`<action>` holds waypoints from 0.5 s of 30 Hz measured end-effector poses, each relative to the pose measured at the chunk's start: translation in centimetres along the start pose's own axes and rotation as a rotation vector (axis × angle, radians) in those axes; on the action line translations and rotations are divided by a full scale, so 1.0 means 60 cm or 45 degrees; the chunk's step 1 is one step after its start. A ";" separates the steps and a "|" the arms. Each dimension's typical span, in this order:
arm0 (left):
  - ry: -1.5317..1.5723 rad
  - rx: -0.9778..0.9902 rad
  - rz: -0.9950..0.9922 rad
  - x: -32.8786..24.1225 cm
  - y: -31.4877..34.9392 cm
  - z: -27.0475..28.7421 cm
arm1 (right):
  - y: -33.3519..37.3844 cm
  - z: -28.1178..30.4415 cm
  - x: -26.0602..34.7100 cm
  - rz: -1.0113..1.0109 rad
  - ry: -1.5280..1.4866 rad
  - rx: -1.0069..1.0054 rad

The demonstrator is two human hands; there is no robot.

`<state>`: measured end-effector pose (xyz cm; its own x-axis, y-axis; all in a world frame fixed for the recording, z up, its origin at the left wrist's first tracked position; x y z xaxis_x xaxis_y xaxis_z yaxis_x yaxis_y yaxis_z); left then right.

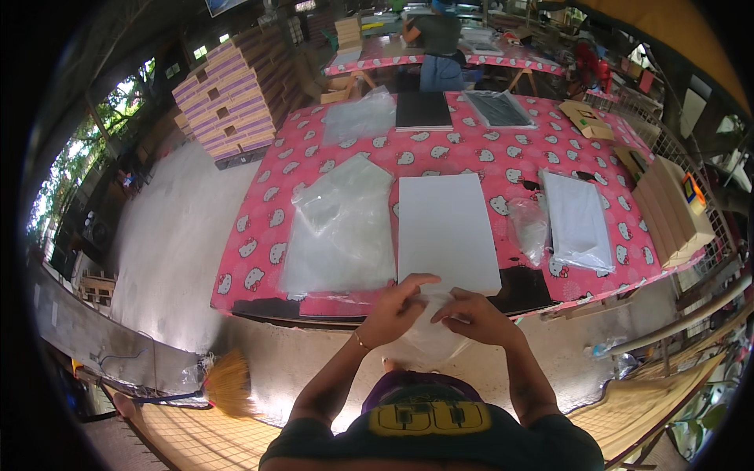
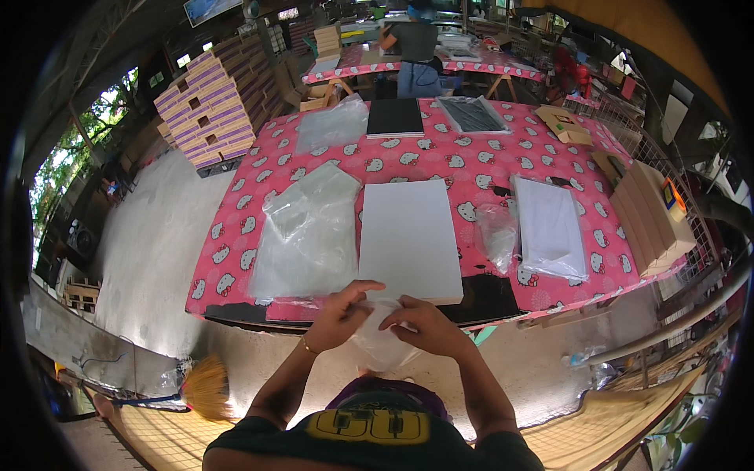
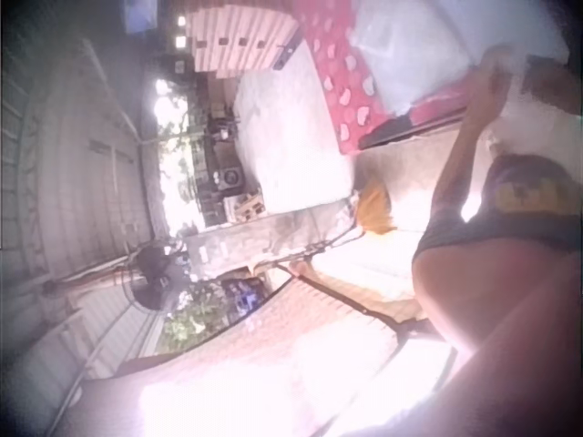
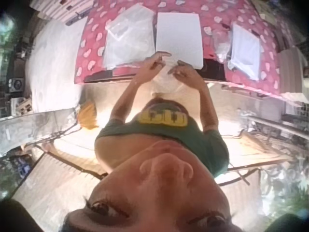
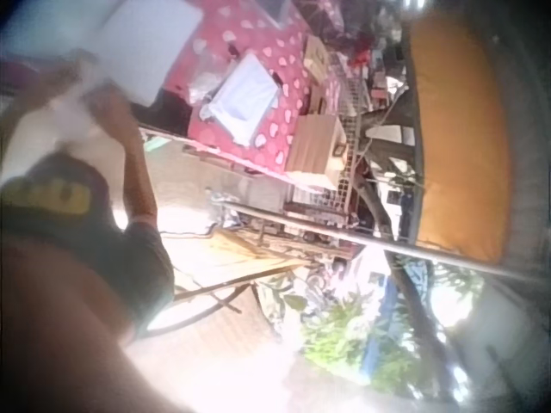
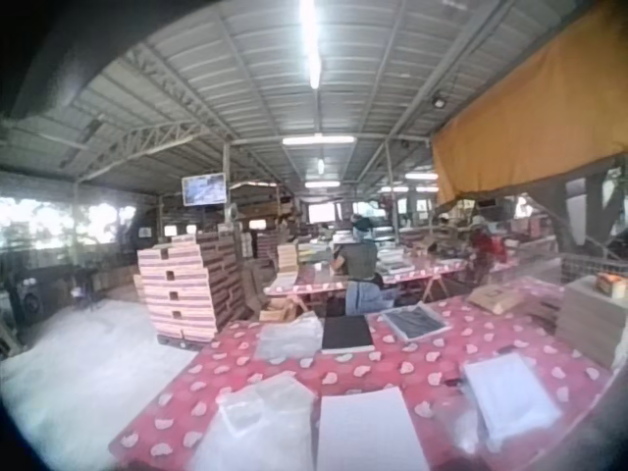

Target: The person picks up illustration boards from stacks, places them onto a work table, and slides each board into a plastic sleeve by hand.

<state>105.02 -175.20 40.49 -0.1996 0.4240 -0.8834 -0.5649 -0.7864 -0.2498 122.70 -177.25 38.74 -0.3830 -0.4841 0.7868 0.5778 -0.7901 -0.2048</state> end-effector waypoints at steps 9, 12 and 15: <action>-0.627 0.052 -0.104 0.051 0.035 0.008 | 0.080 0.011 -0.151 -0.529 0.551 -0.494; -1.127 -0.134 0.032 0.107 0.059 0.023 | 0.093 0.047 -0.146 -0.513 0.533 -0.696; -1.279 -0.262 0.229 0.130 0.067 0.047 | 0.093 0.043 -0.145 -0.409 0.646 -0.616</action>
Point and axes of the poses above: each hand's wrist, its own y-axis away from the middle knuckle, its own z-axis out of the back of the hand, x = y × z, the point moved 4 cm from there along -y, towards the middle knuckle, and after that the axes turned 1 degree about x, right-handed, at the moved point
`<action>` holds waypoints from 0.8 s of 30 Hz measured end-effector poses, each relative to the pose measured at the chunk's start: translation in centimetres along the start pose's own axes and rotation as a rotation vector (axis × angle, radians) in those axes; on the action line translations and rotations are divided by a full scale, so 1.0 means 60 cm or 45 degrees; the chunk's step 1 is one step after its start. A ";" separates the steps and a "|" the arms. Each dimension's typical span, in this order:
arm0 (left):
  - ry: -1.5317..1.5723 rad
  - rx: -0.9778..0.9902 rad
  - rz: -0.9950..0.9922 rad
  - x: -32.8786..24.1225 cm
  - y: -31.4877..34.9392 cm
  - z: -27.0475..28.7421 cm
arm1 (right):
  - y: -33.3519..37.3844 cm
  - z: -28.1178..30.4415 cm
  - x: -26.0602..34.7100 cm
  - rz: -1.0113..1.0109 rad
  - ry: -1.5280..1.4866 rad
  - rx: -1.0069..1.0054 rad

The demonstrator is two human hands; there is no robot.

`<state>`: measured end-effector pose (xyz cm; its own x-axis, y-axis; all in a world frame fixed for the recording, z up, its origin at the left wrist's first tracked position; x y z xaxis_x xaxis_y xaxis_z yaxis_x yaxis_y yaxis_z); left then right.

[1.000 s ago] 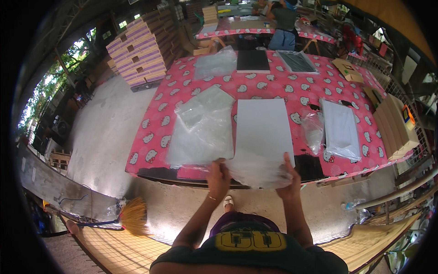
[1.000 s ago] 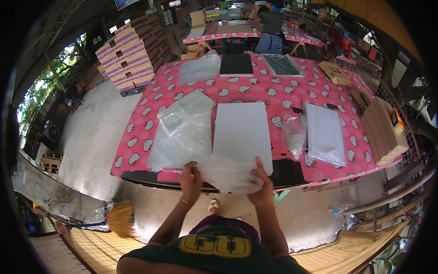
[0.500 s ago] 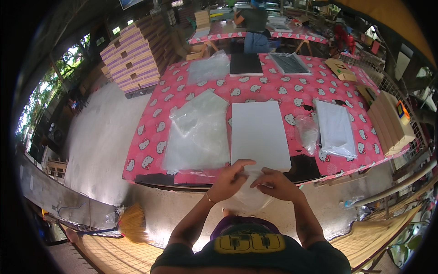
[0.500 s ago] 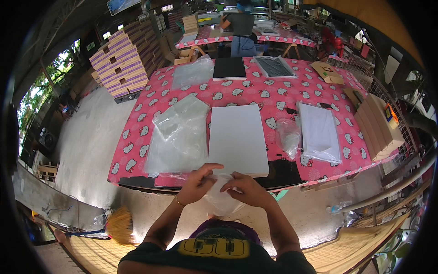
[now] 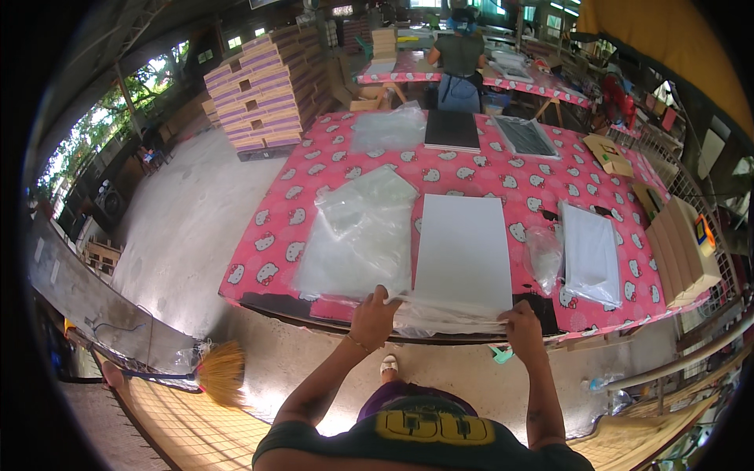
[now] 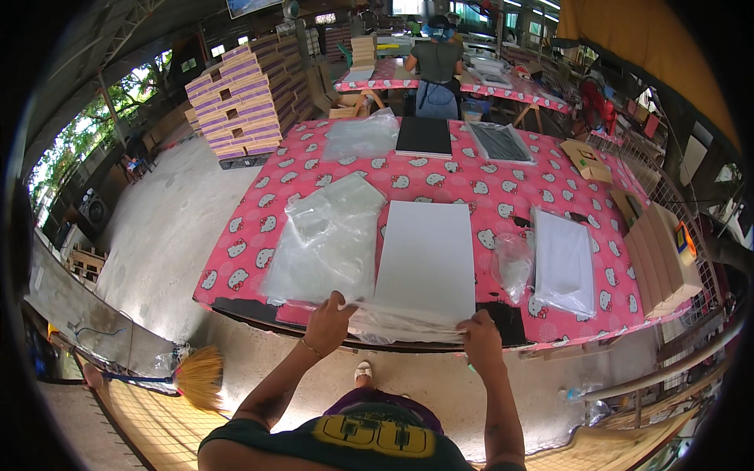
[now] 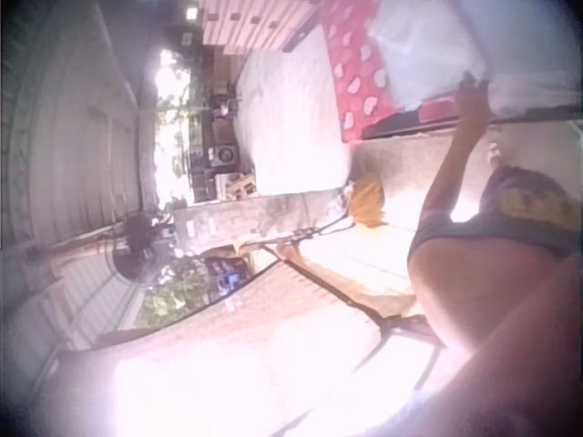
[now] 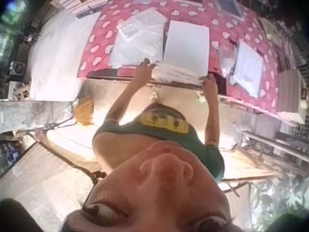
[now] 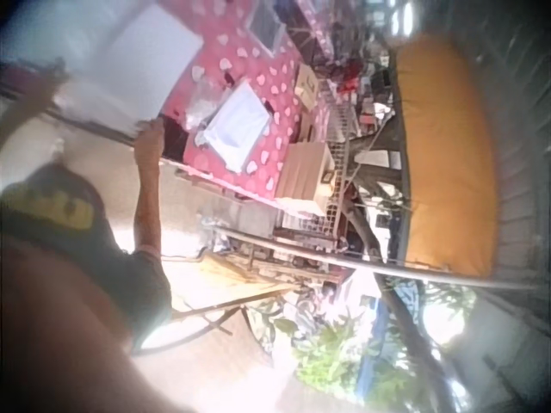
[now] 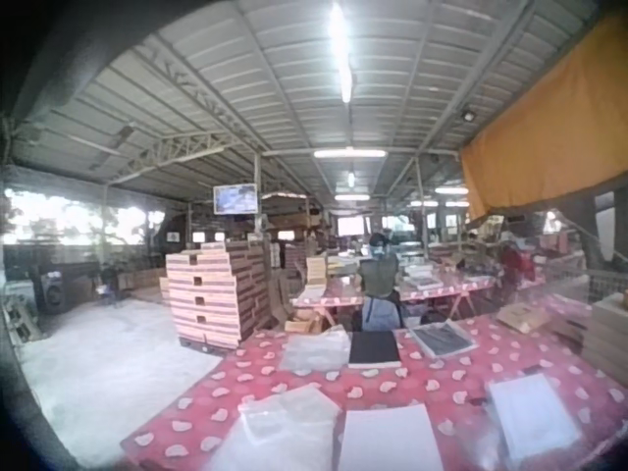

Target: The person picks up illustration boards from stacks, places them onto a work table, and slides each board into a plastic sleeve by hand.

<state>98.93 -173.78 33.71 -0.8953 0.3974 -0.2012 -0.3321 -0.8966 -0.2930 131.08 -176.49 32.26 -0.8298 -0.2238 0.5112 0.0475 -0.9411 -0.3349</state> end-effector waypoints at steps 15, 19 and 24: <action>2.025 0.226 0.034 0.027 -0.007 0.108 | 0.000 -0.010 -0.024 -0.255 -0.895 0.728; 2.195 0.332 0.255 0.015 -0.012 0.100 | -0.002 -0.019 0.015 -0.444 -1.899 0.445; 2.014 0.329 0.113 -0.008 -0.028 0.129 | 0.036 -0.040 -0.007 -0.430 -2.141 0.810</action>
Point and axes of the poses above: each hand's wrist, its own y-axis away from the middle knuckle, its own z-axis out of the back of the hand, x = y × z, the point moved 4 cm from there along -y, towards the middle knuckle, and after that the axes turned 1 degree about x, right-handed, at the moved point
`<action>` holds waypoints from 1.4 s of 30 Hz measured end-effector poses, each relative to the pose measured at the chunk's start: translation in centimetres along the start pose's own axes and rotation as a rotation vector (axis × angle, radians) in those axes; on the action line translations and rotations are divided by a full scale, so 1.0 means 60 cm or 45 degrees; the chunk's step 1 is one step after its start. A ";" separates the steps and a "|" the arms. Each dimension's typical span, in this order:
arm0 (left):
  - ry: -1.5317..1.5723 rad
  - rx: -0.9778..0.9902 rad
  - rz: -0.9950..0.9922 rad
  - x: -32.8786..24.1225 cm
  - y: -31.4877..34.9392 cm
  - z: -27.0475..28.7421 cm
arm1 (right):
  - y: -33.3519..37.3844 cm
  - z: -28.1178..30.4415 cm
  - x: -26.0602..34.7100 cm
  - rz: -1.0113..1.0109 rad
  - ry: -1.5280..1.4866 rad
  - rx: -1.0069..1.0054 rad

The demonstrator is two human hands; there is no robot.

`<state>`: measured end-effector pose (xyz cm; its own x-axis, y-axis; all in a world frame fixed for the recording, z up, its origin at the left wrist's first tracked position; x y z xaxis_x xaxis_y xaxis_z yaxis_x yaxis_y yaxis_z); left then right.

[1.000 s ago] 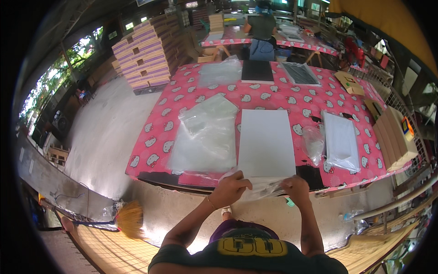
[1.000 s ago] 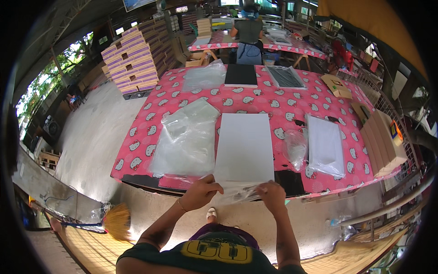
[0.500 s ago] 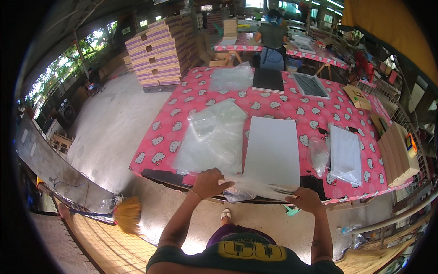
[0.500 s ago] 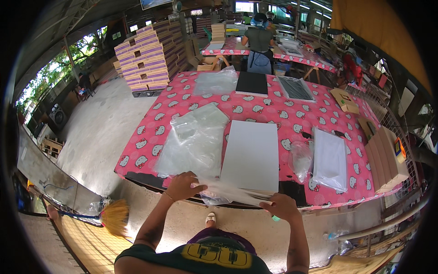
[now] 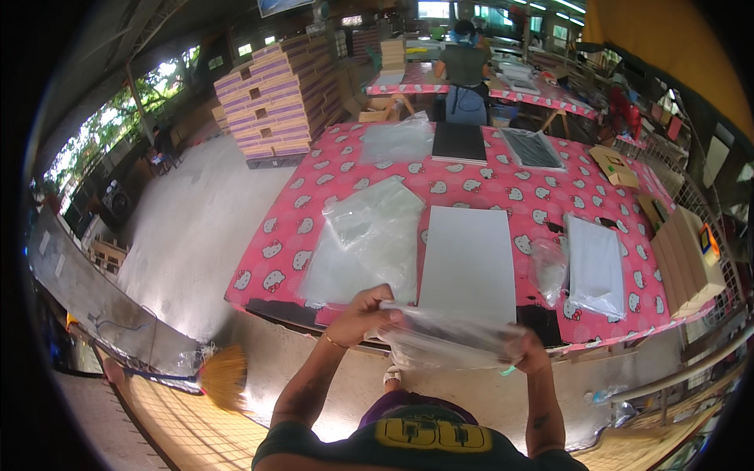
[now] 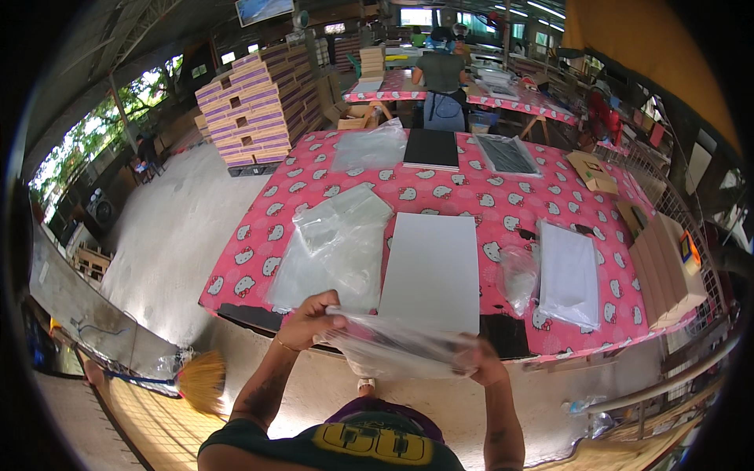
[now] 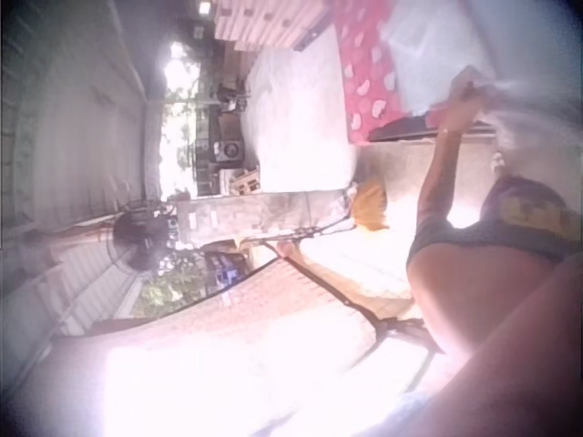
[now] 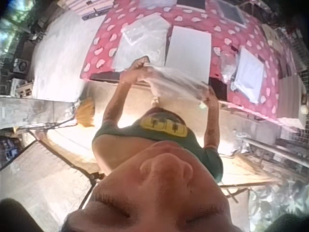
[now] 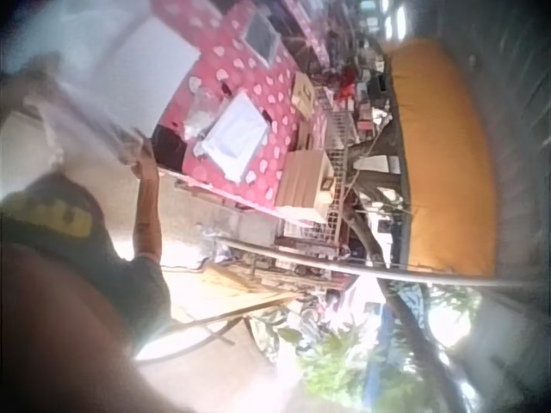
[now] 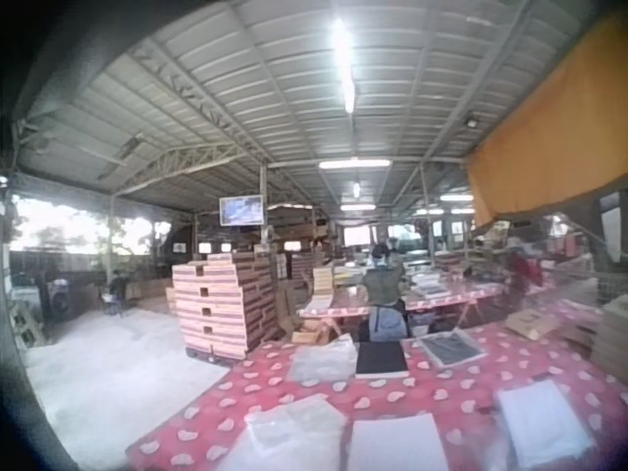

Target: The person picks up illustration boards from stacks, places them onto a work table, and slides each board into a plastic sleeve by hand.

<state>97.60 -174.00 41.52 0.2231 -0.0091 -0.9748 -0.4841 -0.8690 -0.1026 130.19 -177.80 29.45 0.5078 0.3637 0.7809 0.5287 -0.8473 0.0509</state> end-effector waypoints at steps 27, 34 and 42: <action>-0.213 0.368 0.522 0.150 0.011 -0.019 | 0.005 -0.036 0.054 0.381 -0.264 -0.361; 0.703 -0.162 0.086 0.138 -0.022 0.010 | 0.011 0.004 -0.019 -0.095 0.686 0.055; 0.888 -0.141 -0.068 0.121 -0.031 0.038 | -0.003 -0.031 -0.058 -0.206 0.402 0.235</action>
Point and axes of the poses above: each hand's wrist, its own y-axis away from the middle knuckle, its own z-axis out of the back of the hand, x = y × z, the point moved 4 cm from there along -y, towards the middle knuckle, and after that the axes turned 1 degree about x, right-handed, at the moved point
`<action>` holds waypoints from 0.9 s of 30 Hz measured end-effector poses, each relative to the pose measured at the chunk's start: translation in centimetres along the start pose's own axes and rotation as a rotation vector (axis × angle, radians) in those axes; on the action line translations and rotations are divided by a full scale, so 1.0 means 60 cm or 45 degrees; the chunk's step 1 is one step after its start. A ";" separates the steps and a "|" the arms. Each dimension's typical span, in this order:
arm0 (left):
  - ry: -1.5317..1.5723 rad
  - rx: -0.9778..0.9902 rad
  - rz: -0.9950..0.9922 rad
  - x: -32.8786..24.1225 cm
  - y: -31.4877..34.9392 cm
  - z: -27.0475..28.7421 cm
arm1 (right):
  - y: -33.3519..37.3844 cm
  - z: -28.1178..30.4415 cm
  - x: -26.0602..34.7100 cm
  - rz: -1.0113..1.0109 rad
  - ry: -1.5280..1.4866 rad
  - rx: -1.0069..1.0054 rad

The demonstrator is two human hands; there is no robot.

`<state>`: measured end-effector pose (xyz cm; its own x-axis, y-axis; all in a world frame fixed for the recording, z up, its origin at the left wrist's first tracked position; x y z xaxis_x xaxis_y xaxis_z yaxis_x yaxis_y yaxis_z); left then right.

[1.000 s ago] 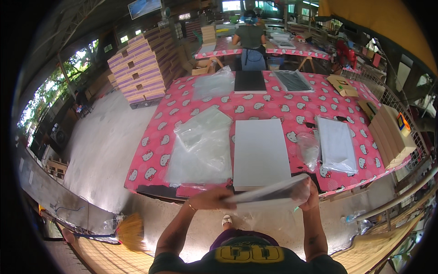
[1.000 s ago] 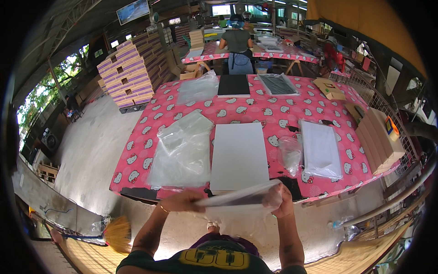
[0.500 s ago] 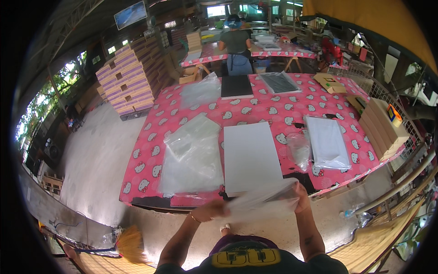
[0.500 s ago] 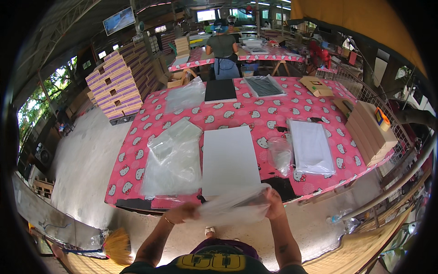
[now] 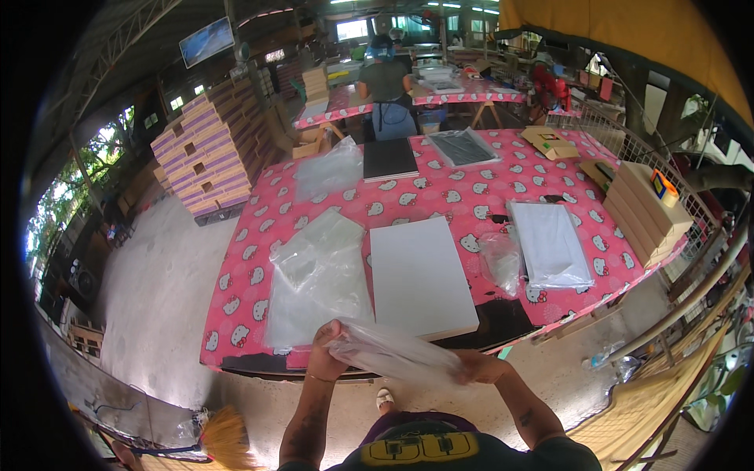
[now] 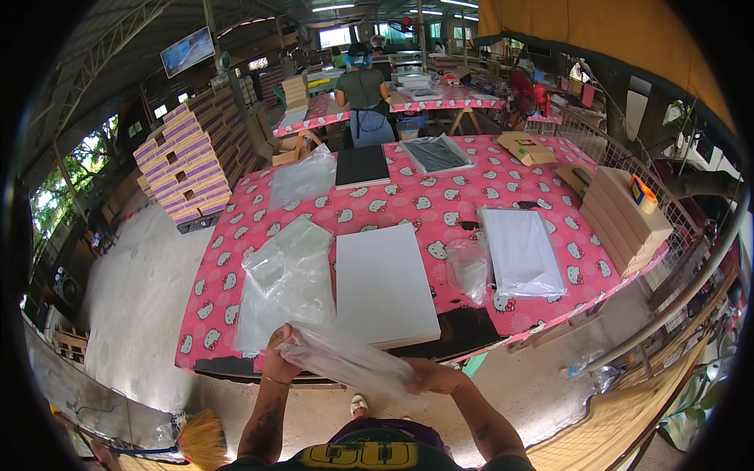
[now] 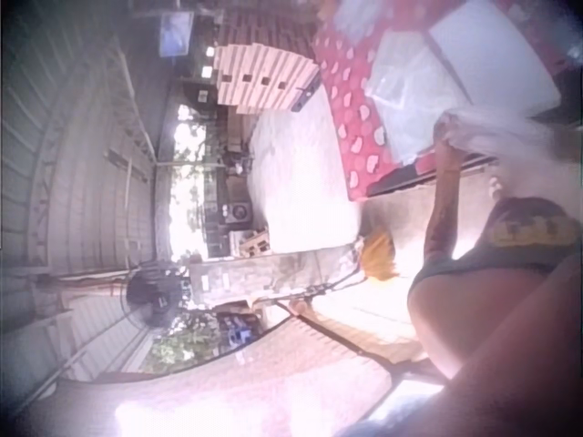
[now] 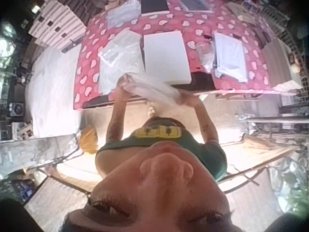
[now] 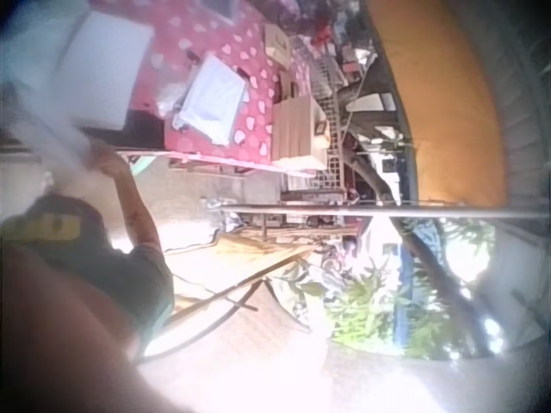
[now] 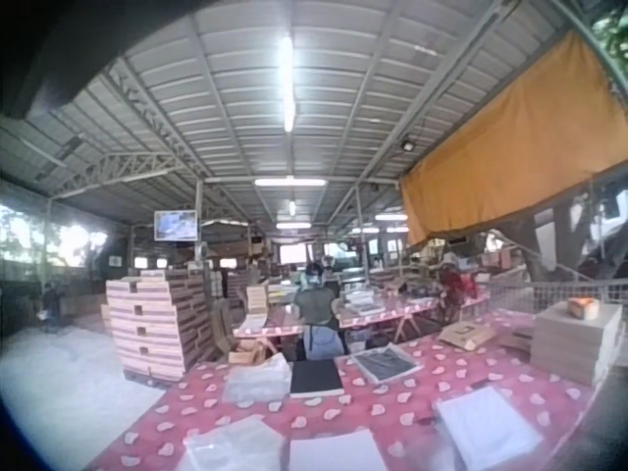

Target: The person picks up illustration boards from stacks, places them onto a work table, and slides each board into a plastic sleeve by hand.

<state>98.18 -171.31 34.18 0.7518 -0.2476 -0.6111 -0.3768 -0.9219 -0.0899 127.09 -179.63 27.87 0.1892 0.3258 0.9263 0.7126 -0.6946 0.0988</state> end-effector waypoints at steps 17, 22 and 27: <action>0.038 0.146 0.234 0.074 0.023 0.063 | 0.039 0.061 0.041 0.652 -0.933 -0.405; -0.586 0.464 0.947 0.186 0.076 0.057 | 0.087 0.141 0.027 0.791 -0.985 -0.658; -0.126 0.076 0.351 0.092 0.033 0.012 | 0.100 0.117 0.045 0.349 -0.411 -0.520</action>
<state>101.21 -174.31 30.04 0.5616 -0.4531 -0.6923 -0.5928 -0.8041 0.0454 136.61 -178.44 28.41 0.5719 0.2339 0.7863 0.3029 -0.9510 0.0625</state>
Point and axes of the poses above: each hand's wrist, its own y-axis away from the middle knuckle, its own z-axis out of the back of the hand, x = y × z, the point moved 4 cm from there along -y, towards the middle knuckle, and after that the axes turned 1 degree about x, right-handed, at the moved point
